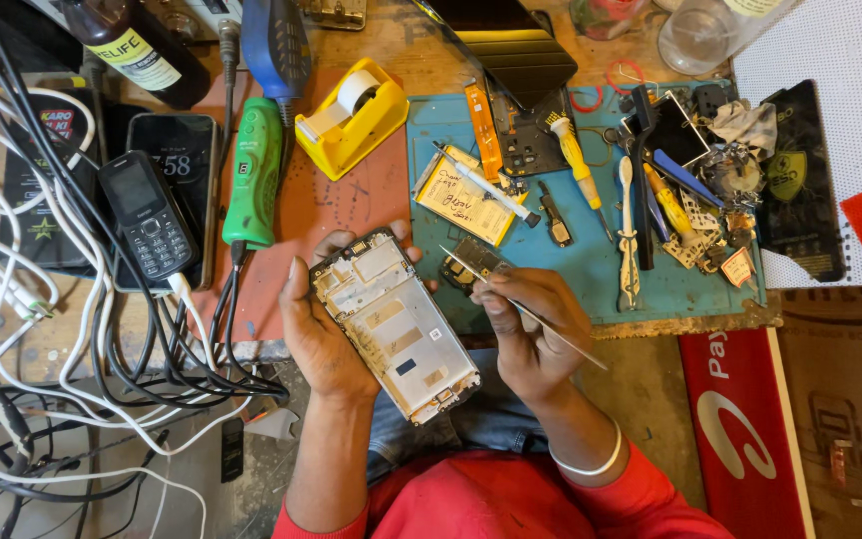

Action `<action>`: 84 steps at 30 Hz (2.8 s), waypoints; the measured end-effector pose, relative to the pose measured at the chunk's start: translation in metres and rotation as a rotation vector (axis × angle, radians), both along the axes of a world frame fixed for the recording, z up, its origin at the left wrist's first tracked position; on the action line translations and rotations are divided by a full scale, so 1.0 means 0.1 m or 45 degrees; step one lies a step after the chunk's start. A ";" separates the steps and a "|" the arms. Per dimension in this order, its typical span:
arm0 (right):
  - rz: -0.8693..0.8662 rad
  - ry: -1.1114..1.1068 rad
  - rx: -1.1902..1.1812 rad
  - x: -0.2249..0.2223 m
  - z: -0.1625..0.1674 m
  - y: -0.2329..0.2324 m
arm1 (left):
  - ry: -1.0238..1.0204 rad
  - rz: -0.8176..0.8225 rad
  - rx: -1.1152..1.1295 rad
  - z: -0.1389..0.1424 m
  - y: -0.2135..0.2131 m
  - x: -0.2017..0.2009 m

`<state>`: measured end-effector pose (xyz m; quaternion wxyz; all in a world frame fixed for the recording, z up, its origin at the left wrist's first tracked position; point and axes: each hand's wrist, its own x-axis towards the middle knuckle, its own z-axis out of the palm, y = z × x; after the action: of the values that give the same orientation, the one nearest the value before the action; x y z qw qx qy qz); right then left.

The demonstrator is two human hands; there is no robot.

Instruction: The person cleans a phone motherboard with a brush, pries at the board with a spudger, then places the motherboard into the phone housing and presses it into place, working over a cluttered repair bench.

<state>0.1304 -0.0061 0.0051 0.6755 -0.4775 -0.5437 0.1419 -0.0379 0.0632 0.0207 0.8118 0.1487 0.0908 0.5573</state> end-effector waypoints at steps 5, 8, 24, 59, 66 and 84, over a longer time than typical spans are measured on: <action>0.093 0.293 0.164 -0.02 -0.09 0.04 | -0.005 0.018 0.003 -0.01 -0.03 0.00; 0.103 0.390 0.185 0.05 -0.08 0.01 | -0.007 0.018 0.010 -0.03 -0.06 -0.01; -0.099 0.291 -0.073 0.18 -0.10 -0.05 | 0.007 0.001 0.048 -0.02 -0.08 -0.03; 0.098 0.077 0.026 0.19 -0.06 -0.14 | -0.078 -0.229 -0.067 0.03 -0.01 0.14; 0.065 -0.080 0.010 0.17 0.14 -0.05 | -0.165 -0.247 0.003 -0.03 -0.01 0.10; 0.272 0.134 0.026 0.11 0.35 0.04 | -0.091 -0.230 0.011 -0.05 0.00 0.10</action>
<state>0.1419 -0.0018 0.0397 0.6891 -0.4016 -0.5566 0.2324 -0.0281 0.0630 0.0160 0.8609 0.1400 0.0457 0.4871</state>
